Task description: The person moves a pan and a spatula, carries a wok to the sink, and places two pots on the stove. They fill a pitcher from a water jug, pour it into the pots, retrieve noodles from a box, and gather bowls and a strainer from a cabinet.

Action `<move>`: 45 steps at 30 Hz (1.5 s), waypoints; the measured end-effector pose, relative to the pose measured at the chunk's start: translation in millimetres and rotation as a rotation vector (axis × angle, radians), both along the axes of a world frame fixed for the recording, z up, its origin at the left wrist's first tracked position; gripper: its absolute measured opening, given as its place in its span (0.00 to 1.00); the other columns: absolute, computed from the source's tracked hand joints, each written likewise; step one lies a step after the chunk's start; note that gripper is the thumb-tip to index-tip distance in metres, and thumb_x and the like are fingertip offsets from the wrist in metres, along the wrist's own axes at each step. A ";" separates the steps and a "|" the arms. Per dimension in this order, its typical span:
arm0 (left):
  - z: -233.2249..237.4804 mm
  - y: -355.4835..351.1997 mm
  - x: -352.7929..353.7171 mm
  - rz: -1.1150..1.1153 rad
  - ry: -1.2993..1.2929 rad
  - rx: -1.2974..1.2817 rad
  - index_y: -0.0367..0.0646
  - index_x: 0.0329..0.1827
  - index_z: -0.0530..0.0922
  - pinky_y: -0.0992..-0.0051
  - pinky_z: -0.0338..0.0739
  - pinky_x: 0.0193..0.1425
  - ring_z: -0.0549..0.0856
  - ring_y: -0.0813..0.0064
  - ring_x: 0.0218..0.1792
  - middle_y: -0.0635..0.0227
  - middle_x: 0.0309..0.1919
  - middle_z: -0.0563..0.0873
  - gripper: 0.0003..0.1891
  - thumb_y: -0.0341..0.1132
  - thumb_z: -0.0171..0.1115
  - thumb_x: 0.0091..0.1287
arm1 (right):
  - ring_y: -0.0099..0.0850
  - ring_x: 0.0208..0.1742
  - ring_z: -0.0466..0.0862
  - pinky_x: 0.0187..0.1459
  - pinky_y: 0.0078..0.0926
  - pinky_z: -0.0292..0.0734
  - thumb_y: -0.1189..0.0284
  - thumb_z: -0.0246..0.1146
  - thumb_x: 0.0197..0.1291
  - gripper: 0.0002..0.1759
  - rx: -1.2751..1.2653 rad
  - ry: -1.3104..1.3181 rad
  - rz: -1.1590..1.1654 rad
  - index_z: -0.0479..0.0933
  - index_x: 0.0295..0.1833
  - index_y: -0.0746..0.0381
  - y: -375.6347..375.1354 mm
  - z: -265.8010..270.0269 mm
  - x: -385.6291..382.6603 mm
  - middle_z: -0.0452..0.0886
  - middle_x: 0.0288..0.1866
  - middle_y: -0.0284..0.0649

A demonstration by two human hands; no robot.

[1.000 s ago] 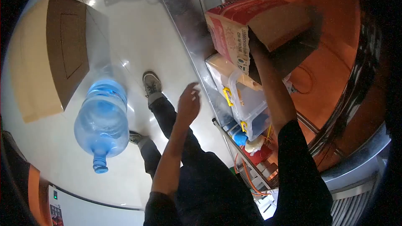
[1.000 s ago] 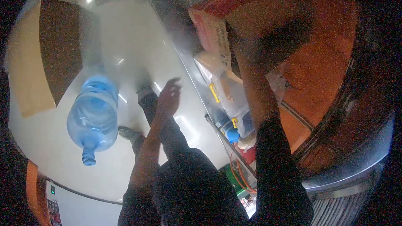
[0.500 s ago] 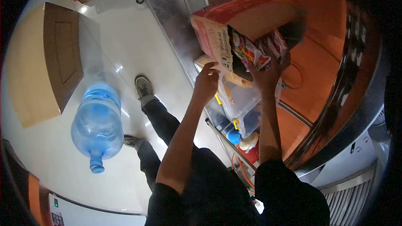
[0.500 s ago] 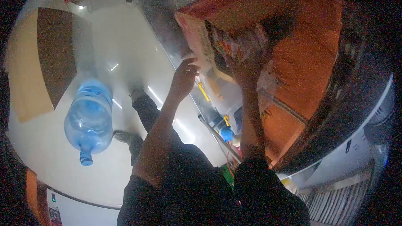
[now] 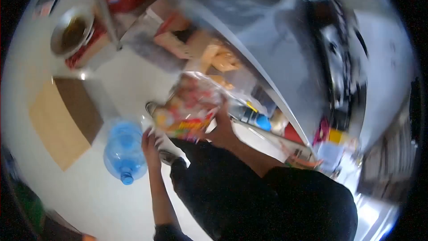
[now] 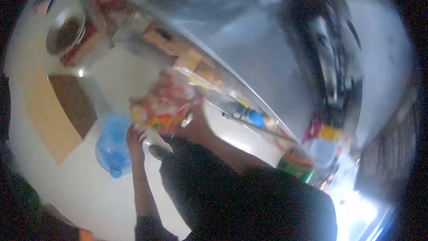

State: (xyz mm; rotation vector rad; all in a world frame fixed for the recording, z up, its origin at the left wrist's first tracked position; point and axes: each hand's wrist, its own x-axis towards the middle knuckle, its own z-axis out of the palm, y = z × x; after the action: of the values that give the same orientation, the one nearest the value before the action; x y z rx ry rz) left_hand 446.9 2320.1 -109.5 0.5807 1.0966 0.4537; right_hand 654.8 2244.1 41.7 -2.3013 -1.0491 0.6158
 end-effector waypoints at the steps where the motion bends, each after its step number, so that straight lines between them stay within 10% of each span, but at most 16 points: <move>1: 26.9 -13.3 -20.9 -0.040 0.041 0.010 0.40 0.61 0.66 0.73 0.76 0.48 0.81 0.70 0.43 0.60 0.47 0.79 0.20 0.38 0.50 0.68 | 0.44 0.68 0.56 0.66 0.38 0.56 0.63 0.77 0.36 0.40 0.061 0.177 -0.008 0.68 0.58 0.59 -13.7 15.8 -16.4 0.54 0.65 0.51; 5: 141.2 -57.9 -44.6 0.226 -0.479 -0.393 0.40 0.63 0.62 0.67 0.75 0.55 0.78 0.67 0.51 0.61 0.51 0.77 0.24 0.42 0.50 0.67 | 0.52 0.68 0.53 0.69 0.42 0.49 0.58 0.78 0.33 0.44 0.330 0.622 -0.120 0.69 0.58 0.59 -82.5 80.7 -82.6 0.54 0.64 0.53; 10: 216.3 -99.6 -31.9 -0.113 -0.427 -0.280 0.42 0.63 0.61 0.66 0.75 0.56 0.77 0.66 0.53 0.62 0.53 0.76 0.24 0.43 0.50 0.68 | 0.49 0.70 0.52 0.67 0.39 0.55 0.64 0.76 0.38 0.35 0.214 0.597 0.018 0.73 0.56 0.56 -158.3 171.6 -102.4 0.46 0.68 0.51; 14: 277.3 -112.7 -12.0 -0.369 -0.396 -0.250 0.43 0.63 0.61 0.64 0.74 0.57 0.76 0.65 0.54 0.62 0.54 0.75 0.24 0.44 0.50 0.68 | 0.36 0.64 0.64 0.63 0.32 0.62 0.69 0.73 0.45 0.34 0.414 0.604 -0.112 0.68 0.59 0.60 -219.9 239.1 -75.8 0.62 0.62 0.46; 16: 299.8 -118.6 10.0 -0.473 -0.381 -0.255 0.43 0.63 0.61 0.63 0.74 0.57 0.76 0.65 0.55 0.62 0.55 0.75 0.24 0.45 0.49 0.68 | 0.27 0.58 0.70 0.61 0.28 0.66 0.73 0.70 0.49 0.34 0.536 1.156 -0.240 0.63 0.61 0.63 -237.3 240.2 -56.2 0.71 0.57 0.39; 19: 315.0 -129.9 62.0 -0.762 -0.377 0.029 0.44 0.63 0.61 0.63 0.74 0.58 0.76 0.65 0.56 0.63 0.56 0.74 0.23 0.45 0.47 0.69 | 0.28 0.57 0.72 0.59 0.29 0.68 0.71 0.65 0.55 0.34 0.845 1.245 -0.243 0.59 0.65 0.64 -250.1 259.5 -11.6 0.72 0.56 0.41; 22: 366.0 -144.4 132.5 -0.559 -0.462 -0.147 0.44 0.63 0.60 0.63 0.74 0.58 0.76 0.64 0.56 0.62 0.57 0.73 0.21 0.43 0.46 0.71 | 0.30 0.59 0.71 0.60 0.29 0.67 0.70 0.64 0.56 0.37 0.932 1.367 -0.279 0.54 0.68 0.65 -250.4 268.0 43.7 0.68 0.61 0.42; 28: 368.9 -128.9 240.3 -0.846 -0.552 0.309 0.51 0.68 0.55 0.58 0.67 0.64 0.68 0.64 0.63 0.61 0.63 0.66 0.22 0.42 0.41 0.72 | 0.33 0.57 0.75 0.57 0.33 0.72 0.75 0.63 0.50 0.35 1.024 1.500 -0.423 0.58 0.65 0.63 -238.8 261.1 145.0 0.71 0.57 0.44; 34: 357.7 -113.5 287.5 -0.739 -0.441 0.030 0.53 0.69 0.50 0.56 0.75 0.56 0.72 0.57 0.58 0.58 0.62 0.65 0.31 0.35 0.55 0.66 | 0.40 0.51 0.79 0.55 0.38 0.75 0.73 0.57 0.51 0.28 1.180 1.825 -0.622 0.63 0.60 0.69 -219.9 220.7 188.3 0.76 0.52 0.50; 45: 348.0 -99.3 316.7 -0.341 -0.392 0.015 0.43 0.64 0.61 0.58 0.75 0.57 0.76 0.59 0.53 0.58 0.56 0.71 0.26 0.32 0.55 0.61 | 0.35 0.48 0.80 0.48 0.34 0.80 0.72 0.58 0.58 0.23 1.450 1.438 -0.807 0.63 0.58 0.67 -210.3 238.2 196.5 0.75 0.52 0.45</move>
State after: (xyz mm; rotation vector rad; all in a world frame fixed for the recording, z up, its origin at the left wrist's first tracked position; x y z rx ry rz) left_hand 763.6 2220.8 238.6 0.6460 0.6056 0.2619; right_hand 851.2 2033.8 279.9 -0.4636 0.2522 0.5860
